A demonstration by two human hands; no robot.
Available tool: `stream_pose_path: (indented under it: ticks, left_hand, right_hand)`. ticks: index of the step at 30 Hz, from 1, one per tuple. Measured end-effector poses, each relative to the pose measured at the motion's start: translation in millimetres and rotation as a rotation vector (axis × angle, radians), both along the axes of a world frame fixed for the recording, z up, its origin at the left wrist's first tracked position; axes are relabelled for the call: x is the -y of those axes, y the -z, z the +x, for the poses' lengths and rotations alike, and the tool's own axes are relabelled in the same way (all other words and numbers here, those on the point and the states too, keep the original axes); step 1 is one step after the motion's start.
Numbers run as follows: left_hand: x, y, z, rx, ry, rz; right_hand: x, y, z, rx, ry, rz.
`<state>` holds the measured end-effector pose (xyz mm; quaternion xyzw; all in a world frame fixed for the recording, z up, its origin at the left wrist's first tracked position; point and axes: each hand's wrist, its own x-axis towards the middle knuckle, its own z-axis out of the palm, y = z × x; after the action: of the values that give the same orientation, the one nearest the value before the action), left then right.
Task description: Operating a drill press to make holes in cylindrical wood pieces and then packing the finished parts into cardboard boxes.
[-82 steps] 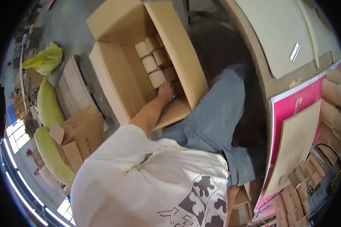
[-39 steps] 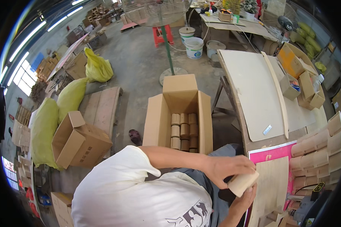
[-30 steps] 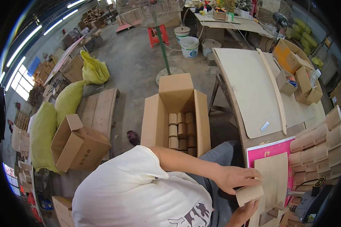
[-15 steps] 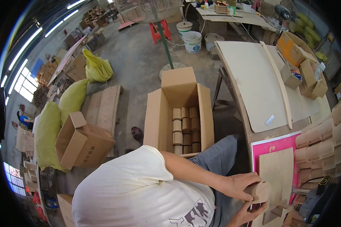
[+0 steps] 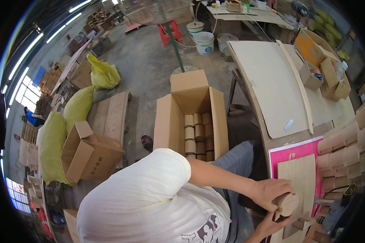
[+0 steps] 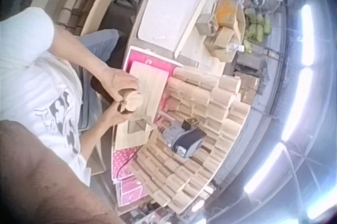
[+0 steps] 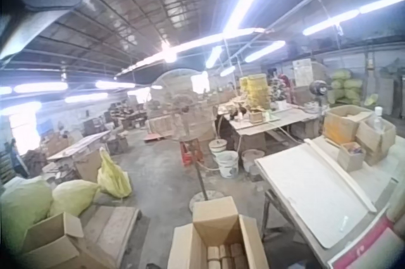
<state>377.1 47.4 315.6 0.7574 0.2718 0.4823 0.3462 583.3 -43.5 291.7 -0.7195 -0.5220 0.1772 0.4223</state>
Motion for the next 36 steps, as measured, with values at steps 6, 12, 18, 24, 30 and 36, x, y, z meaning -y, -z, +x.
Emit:
stream_pose_path:
  ticks: [6, 12, 18, 24, 30, 36]
  left_hand:
    - [-52.0, -21.9, 7.9, -0.191, 0.121, -0.119]
    - [-87.8, 4.8, 16.1, -0.129, 0.037, -0.004]
    - [-79.1, 9.7, 45.5, -0.164, 0.116, -0.156]
    - [-78.9, 0.2, 43.8, -0.199, 0.146, -0.229]
    - [-80.7, 4.1, 64.2, -0.287, 0.067, -0.154]
    - [-101.3, 10.1, 101.9, -0.225, 0.16, -0.159]
  right_hand:
    - [-46.5, -0.3, -2.0, -0.025, -0.038, 0.221]
    - [-83.3, -29.3, -16.6, 0.074, -0.029, 0.247]
    - [-72.2, -7.5, 7.1, -0.008, 0.036, 0.228]
    - [-64.2, -13.0, 6.0, 0.071, 0.027, 0.245]
    - [-16.0, -9.6, 15.0, 0.017, 0.094, 0.23]
    - [10.7, 1.9, 52.6, 0.02, 0.185, 0.249]
